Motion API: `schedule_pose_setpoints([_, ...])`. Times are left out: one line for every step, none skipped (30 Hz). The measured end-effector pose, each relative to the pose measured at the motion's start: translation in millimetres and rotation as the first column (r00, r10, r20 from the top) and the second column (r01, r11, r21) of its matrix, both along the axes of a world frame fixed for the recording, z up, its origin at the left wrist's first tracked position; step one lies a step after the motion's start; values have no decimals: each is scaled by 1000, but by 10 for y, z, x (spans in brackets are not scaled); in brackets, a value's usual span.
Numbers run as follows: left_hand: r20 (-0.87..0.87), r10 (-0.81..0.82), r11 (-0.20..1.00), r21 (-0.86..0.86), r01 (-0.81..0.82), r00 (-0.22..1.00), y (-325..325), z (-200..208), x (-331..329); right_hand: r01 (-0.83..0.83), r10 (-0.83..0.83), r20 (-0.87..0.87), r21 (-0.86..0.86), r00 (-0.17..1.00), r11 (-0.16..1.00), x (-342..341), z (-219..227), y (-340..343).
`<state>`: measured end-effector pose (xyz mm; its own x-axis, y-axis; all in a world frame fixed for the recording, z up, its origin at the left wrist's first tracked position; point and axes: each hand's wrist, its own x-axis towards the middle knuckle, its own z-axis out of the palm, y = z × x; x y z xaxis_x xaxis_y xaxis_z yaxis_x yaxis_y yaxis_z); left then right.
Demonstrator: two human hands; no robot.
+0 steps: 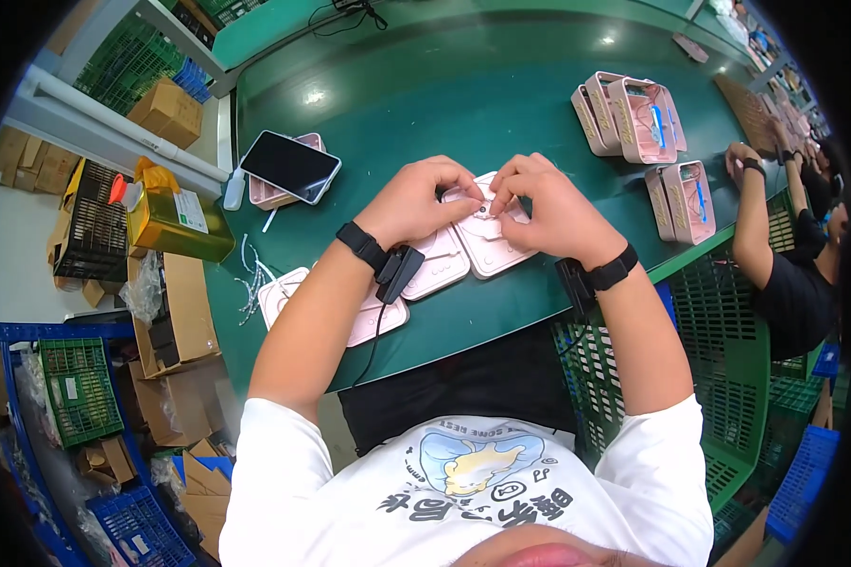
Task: The person assembles a pink device by placing a white component onto the base, inserting a small white part, and threading a cord through the assembly. They then place the assembled device into a green crate and repeat the process.
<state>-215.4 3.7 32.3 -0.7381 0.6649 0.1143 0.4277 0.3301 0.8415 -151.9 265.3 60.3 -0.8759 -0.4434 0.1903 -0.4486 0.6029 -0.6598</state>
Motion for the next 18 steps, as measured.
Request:
schedule_pose_setpoints([20,-7,1000,-5,7,1000,-4,7,-1,1,-1,3,0,1000,1000,5,-6,4])
schedule_pose_setpoints([41,-13,1000,-11,14,999,-5,12,-5,12,-12,-2,4,1000,1000,0,-14,10])
schedule_pose_setpoints([62,-20,1000,-17,21,998,2,13,-9,24,-24,-7,8,1000,1000,-8,-23,19])
schedule_pose_setpoints([67,-22,1000,-17,23,998,17,12,-13,36,-36,-11,12,999,999,-15,-33,29])
schedule_pose_setpoints([109,-11,999,-29,14,994,22,18,-26,38,-38,-7,9,999,999,-29,-38,25])
schedule_pose_setpoints([151,1,999,-41,5,989,27,26,-36,39,-39,-10,5,999,999,-45,-34,20])
schedule_pose_setpoints([191,13,999,-53,-3,981,28,30,-37,40,-40,-14,1,999,999,-59,-28,14])
schedule_pose_setpoints([193,13,999,-54,-2,981,24,33,-29,41,-41,-18,-3,999,999,-62,-27,7])
schedule_pose_setpoints([225,22,998,-69,-6,974,17,36,-14,41,-41,-16,-4,999,999,-49,-58,-6])
schedule_pose_setpoints([253,31,997,-80,-11,967,28,52,-8,55,-56,-26,-33,998,998,-40,-96,-14])
schedule_pose_setpoints([281,41,996,-91,-16,959,40,68,-3,68,-70,-35,-63,997,996,-29,-122,-28])
schedule_pose_setpoints([279,41,996,-89,-16,959,57,84,1,81,-86,-44,-93,995,992,-31,-138,-23])
schedule_pose_setpoints([258,53,992,-127,-21,965,80,97,5,81,-86,-45,-91,995,993,-44,-148,-5])
schedule_pose_setpoints([238,65,986,-165,-25,969,107,109,6,85,-86,-8,-90,996,992,-58,-157,8])
schedule_pose_setpoints([220,75,978,-207,-28,973,115,122,21,90,-87,35,-93,996,992,-52,-161,-9])
schedule_pose_setpoints([223,72,978,-209,-25,972,119,141,26,96,-89,77,-95,993,991,-46,-168,-16])
schedule_pose_setpoints([234,78,977,-211,-27,969,120,166,25,100,-92,81,-97,992,990,-57,-167,-12])
schedule_pose_setpoints([245,83,976,-214,-30,966,123,187,21,91,-78,110,-119,991,989,-92,-155,-1])
